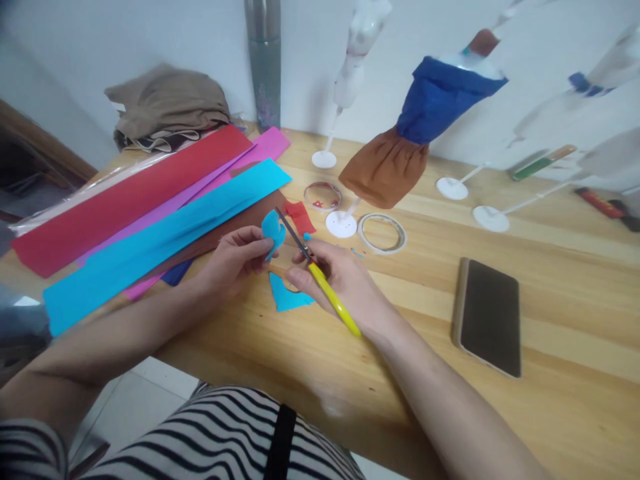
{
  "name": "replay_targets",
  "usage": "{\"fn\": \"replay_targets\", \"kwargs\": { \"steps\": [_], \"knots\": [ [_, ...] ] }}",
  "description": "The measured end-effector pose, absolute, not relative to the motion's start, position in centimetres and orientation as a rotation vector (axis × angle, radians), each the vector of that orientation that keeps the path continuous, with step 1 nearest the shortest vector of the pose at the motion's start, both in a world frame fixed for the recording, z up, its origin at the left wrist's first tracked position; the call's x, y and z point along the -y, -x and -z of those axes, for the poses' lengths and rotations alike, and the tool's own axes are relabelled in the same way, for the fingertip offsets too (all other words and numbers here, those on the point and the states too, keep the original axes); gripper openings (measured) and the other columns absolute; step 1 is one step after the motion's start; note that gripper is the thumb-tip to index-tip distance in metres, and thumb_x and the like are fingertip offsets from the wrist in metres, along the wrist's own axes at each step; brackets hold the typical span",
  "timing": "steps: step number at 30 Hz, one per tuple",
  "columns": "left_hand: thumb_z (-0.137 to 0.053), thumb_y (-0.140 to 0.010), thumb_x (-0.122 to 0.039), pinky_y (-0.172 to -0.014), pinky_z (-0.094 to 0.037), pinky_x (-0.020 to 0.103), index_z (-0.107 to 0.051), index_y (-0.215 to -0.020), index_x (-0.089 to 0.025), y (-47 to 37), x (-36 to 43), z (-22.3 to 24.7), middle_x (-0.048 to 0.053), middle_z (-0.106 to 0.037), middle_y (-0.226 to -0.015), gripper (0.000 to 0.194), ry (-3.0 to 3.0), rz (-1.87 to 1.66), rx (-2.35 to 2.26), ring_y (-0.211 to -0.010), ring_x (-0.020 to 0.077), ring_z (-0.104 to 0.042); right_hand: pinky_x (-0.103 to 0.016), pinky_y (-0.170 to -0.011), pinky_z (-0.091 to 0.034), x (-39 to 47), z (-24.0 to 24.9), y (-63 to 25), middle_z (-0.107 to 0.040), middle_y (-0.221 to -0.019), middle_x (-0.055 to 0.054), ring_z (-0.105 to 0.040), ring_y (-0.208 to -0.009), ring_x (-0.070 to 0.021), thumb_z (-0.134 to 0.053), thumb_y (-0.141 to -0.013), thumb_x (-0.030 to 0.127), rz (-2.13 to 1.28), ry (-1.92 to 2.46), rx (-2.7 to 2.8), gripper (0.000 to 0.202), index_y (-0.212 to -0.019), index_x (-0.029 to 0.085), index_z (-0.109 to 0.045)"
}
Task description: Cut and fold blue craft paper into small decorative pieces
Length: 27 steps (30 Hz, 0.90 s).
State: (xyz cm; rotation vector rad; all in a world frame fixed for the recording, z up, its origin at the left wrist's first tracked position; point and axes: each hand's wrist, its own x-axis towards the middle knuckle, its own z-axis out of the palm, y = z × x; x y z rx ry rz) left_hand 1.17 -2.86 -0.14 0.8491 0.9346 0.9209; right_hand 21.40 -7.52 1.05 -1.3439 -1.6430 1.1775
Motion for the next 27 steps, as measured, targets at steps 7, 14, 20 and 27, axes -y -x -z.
{"fn": "replay_targets", "kwargs": {
  "steps": [7, 14, 20, 27],
  "knots": [
    [-0.096, -0.061, -0.041, -0.049, -0.038, 0.022, -0.064, -0.07, -0.019, -1.1, 2.7, 0.3, -0.002, -0.067, -0.063, 0.04, -0.845, -0.981, -0.954, -0.053, 0.0085, -0.055, -0.028, -0.053, -0.038, 8.2, -2.1, -20.7, -0.055, -0.069, 0.002, -0.047, -0.061, -0.0141, -0.07, -0.095, 0.06, -1.314, 1.333, 1.652, 0.04, -0.086, 0.022, -0.065],
    [-0.095, -0.062, -0.042, -0.05, -0.037, 0.021, -0.065, -0.068, -0.02, -1.1, 2.7, 0.1, -0.004, -0.061, -0.056, 0.038, -0.866, -1.021, -0.955, -0.051, 0.0079, -0.053, -0.03, -0.052, -0.04, 7.6, -1.8, -20.7, -0.054, -0.065, 0.003, -0.049, -0.059, -0.0151, -0.075, -0.09, 0.058, -1.292, 1.319, 1.578, 0.037, -0.082, 0.023, -0.064],
    [-0.09, -0.066, -0.04, -0.052, -0.04, 0.023, -0.066, -0.067, -0.019, -1.2, 3.0, -0.1, 0.0, -0.069, -0.065, 0.032, -0.975, -0.956, -0.94, -0.052, 0.0083, -0.054, -0.034, -0.06, -0.049, 6.9, -2.1, -20.4, -0.067, -0.077, 0.001, -0.059, -0.066, -0.0179, -0.091, -0.067, 0.04, -1.16, 1.369, 1.224, 0.042, -0.093, 0.026, -0.061],
    [-0.088, -0.071, -0.038, -0.051, -0.041, 0.023, -0.07, -0.068, -0.019, -1.0, 3.2, 0.2, -0.002, -0.064, -0.057, 0.027, -1.145, -0.754, -0.864, -0.05, 0.0092, -0.055, -0.035, -0.07, -0.058, 6.9, -2.2, -20.0, -0.07, -0.089, -0.001, -0.067, -0.08, -0.0196, -0.094, -0.066, 0.036, -1.26, 1.291, 1.196, 0.046, -0.094, 0.028, -0.058]
  ]
}}
